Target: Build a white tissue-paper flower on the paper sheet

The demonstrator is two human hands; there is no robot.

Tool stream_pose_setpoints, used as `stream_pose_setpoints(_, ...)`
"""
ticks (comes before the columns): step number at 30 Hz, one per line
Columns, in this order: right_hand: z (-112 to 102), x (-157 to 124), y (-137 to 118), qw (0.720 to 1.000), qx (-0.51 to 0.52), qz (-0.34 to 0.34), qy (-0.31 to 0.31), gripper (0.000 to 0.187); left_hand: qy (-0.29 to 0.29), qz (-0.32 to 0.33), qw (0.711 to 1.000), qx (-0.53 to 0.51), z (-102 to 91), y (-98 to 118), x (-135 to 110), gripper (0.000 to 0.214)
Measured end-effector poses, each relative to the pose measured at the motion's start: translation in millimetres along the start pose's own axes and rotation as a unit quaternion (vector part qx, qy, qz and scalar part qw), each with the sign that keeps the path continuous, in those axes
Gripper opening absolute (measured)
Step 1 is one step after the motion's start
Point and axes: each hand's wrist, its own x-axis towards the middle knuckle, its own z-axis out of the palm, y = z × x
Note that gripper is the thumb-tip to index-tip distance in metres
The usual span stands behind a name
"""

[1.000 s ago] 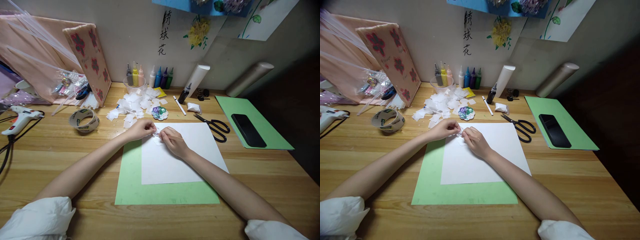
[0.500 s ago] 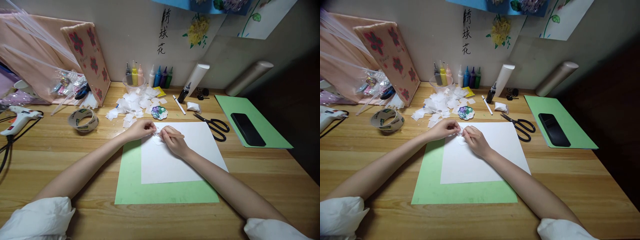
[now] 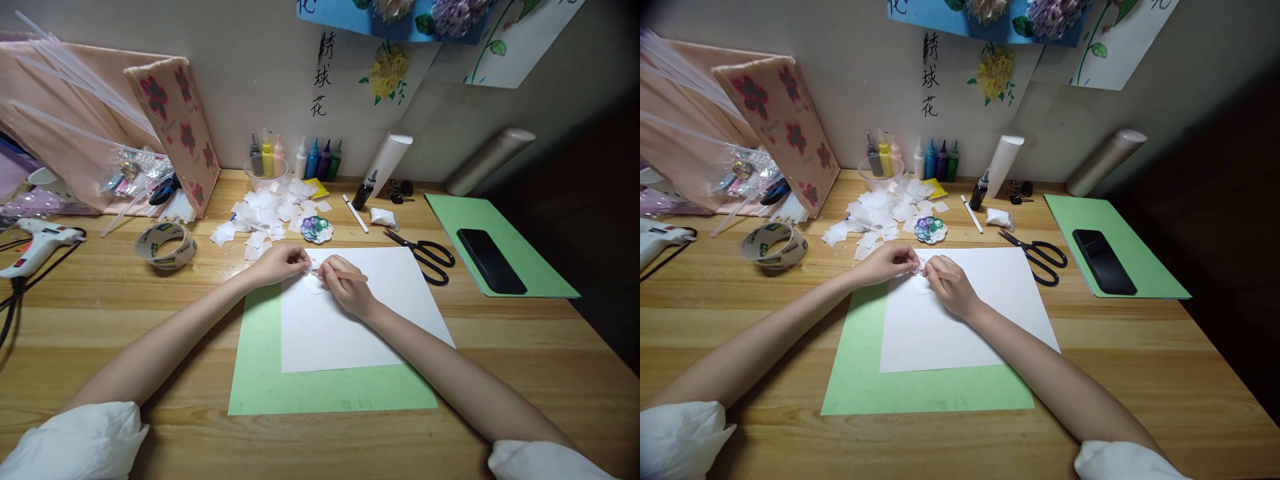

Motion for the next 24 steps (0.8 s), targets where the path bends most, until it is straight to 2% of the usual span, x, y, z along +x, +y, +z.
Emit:
stream_pose_setpoints(3, 0, -1, 1, 1.0, 0.003, 0.001, 0.008, 0.027, 0.002, -0.001, 1.0, -0.004, -0.1, 1, 0, 0.021)
stream_pose_setpoints(13, 4, 4, -1, 0.998, -0.05, -0.021, -0.039, 0.026, -0.015, -0.006, 1.0, -0.02, -2.0, 5, -2, 0.026)
stream_pose_setpoints(15, 3, 2, -1, 0.999, -0.036, -0.022, -0.02, 0.026, -0.02, -0.007, 0.999, -0.039, -3.6, 6, -2, 0.028)
stream_pose_setpoints(19, -1, -3, 2, 0.997, 0.025, -0.014, 0.065, 0.029, -0.01, -0.038, 0.995, -0.093, -12.9, 6, 0, 0.034)
stream_pose_setpoints(22, -2, -5, 5, 0.99, 0.086, 0.031, 0.108, 0.032, 0.038, -0.07, 0.992, -0.099, -30.7, 4, 1, 0.034)
stream_pose_setpoints(24, -2, -5, 8, 0.982, 0.132, 0.059, 0.124, 0.032, 0.09, -0.062, 0.994, -0.029, -47.8, 3, 0, 0.03)
